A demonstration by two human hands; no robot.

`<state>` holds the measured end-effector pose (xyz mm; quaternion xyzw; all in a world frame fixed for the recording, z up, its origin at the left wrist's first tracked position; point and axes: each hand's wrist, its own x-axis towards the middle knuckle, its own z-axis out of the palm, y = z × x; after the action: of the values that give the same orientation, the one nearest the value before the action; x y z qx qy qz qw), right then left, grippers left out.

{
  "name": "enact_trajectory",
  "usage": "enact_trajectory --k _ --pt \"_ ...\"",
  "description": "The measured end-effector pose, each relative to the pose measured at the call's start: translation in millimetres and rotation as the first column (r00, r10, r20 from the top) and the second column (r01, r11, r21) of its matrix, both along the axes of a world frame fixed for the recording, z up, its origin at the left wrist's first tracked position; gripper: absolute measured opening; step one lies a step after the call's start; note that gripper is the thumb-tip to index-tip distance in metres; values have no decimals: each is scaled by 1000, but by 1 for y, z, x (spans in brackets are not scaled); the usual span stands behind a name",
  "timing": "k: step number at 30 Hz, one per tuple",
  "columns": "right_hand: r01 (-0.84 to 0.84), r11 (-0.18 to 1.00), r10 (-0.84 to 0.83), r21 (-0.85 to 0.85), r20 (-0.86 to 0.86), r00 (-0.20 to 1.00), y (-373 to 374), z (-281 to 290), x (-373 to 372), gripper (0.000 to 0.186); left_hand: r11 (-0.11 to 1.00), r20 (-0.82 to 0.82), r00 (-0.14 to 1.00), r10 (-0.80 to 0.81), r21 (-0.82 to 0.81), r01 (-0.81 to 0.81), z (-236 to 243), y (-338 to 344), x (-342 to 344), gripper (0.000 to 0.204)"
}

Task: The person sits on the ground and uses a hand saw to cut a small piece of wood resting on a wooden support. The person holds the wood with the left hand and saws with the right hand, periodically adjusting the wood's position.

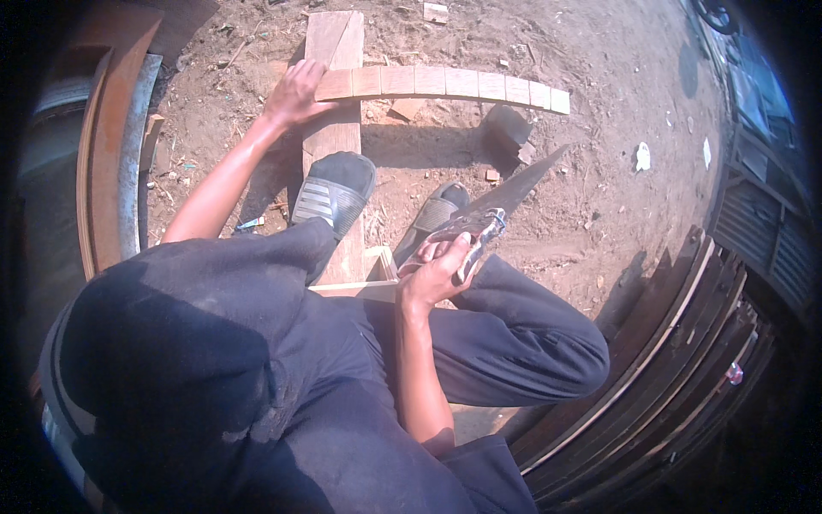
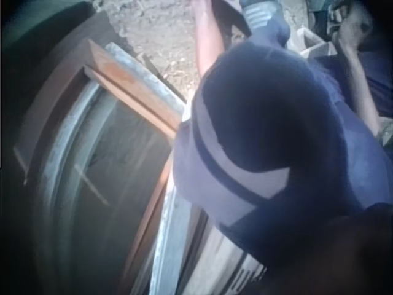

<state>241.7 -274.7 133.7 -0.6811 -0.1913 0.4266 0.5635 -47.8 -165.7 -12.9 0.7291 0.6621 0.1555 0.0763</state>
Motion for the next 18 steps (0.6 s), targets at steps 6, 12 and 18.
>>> enact_trajectory --k 6,12,18 --pt "5 982 -63 -189 -303 951 -50 111 15 17 1000 -1 1000 0 25 0 5 -2 -4 66" --pt "-24 957 -92 -290 -381 920 -42 118 27 12 999 20 1000 17 -34 -16 8 -1 0 64" --pt "-97 984 29 -149 -402 915 -33 82 34 11 996 -26 1000 -10 -88 8 10 1 -4 67"
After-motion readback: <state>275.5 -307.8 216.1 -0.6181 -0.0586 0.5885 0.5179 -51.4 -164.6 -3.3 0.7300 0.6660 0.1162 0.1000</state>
